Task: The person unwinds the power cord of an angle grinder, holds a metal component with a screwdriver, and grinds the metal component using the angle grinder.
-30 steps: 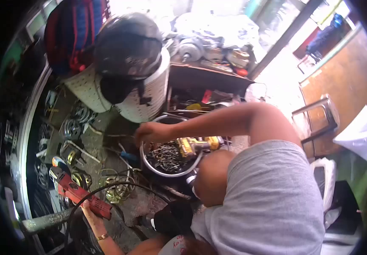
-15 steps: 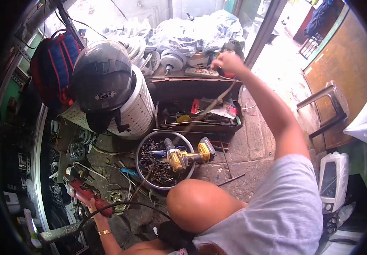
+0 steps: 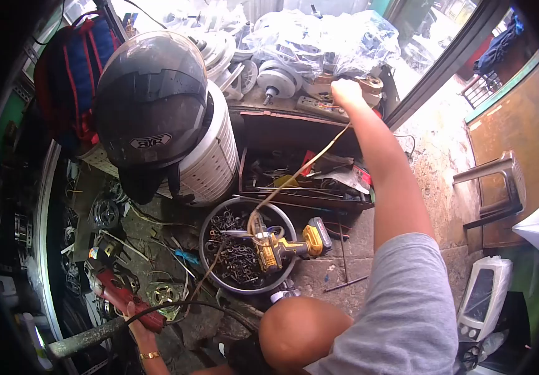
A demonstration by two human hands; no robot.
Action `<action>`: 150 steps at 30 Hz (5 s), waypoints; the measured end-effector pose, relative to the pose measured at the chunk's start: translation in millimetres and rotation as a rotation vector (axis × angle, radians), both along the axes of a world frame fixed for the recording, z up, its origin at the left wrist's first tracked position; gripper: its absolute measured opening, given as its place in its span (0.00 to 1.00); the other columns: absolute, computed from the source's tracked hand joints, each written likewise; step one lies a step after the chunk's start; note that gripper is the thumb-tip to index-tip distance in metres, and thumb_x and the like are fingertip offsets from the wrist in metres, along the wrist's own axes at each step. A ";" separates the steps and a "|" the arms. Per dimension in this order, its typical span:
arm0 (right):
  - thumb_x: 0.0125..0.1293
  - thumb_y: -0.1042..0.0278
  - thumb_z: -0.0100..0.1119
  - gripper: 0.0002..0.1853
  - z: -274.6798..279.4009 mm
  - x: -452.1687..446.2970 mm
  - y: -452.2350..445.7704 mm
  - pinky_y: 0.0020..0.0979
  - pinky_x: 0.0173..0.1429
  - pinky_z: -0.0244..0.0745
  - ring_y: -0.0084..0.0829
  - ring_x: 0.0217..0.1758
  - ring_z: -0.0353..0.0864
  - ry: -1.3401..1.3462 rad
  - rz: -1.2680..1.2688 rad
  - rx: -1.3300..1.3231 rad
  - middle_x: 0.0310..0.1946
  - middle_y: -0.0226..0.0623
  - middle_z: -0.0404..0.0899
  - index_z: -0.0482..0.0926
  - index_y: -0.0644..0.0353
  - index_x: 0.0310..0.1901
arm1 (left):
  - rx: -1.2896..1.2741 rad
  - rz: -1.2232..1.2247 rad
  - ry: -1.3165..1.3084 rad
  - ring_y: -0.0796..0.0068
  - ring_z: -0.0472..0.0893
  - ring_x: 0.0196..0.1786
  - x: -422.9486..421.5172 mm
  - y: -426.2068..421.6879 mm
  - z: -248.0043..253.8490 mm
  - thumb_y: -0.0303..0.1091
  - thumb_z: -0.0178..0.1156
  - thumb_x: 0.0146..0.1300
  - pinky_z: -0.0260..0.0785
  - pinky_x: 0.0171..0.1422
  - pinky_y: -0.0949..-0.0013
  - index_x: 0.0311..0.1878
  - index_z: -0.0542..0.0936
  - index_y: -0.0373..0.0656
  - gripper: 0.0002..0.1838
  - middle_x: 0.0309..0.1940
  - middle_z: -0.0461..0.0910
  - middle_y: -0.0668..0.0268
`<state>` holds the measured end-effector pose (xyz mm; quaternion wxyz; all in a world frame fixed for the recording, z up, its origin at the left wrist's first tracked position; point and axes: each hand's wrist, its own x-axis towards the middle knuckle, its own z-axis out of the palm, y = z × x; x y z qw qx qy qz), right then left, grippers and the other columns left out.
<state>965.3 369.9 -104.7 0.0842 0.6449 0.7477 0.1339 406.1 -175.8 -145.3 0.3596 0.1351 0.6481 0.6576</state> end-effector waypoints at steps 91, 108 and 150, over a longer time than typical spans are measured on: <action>0.57 0.54 0.67 0.26 -80.8 -431.1 -352.9 0.44 0.40 0.80 0.42 0.37 0.84 1.698 -0.274 -1.684 0.35 0.42 0.79 0.70 0.59 0.52 | 0.324 -0.327 -0.456 0.71 0.73 0.55 92.5 37.8 -67.5 0.36 0.73 0.48 0.69 0.59 0.64 0.67 0.53 0.45 0.47 0.56 0.68 0.63; 0.49 0.64 0.71 0.16 -86.5 -453.7 -332.1 0.28 0.31 0.74 0.23 0.25 0.77 1.587 0.091 -1.103 0.27 0.31 0.78 0.78 0.60 0.38 | -0.176 -0.172 -0.257 0.85 0.75 0.24 131.4 33.4 -87.0 0.38 0.63 0.60 0.70 0.20 0.80 0.34 0.73 0.42 0.11 0.27 0.78 0.69; 0.41 0.55 0.73 0.26 -87.3 -428.4 -296.4 0.29 0.40 0.75 0.29 0.33 0.81 1.021 0.382 -1.080 0.31 0.40 0.82 0.80 0.69 0.38 | -0.557 -0.151 0.401 0.38 0.76 0.41 88.9 6.9 -178.5 0.38 0.58 0.54 0.67 0.44 0.49 0.40 0.70 0.34 0.17 0.32 0.76 0.40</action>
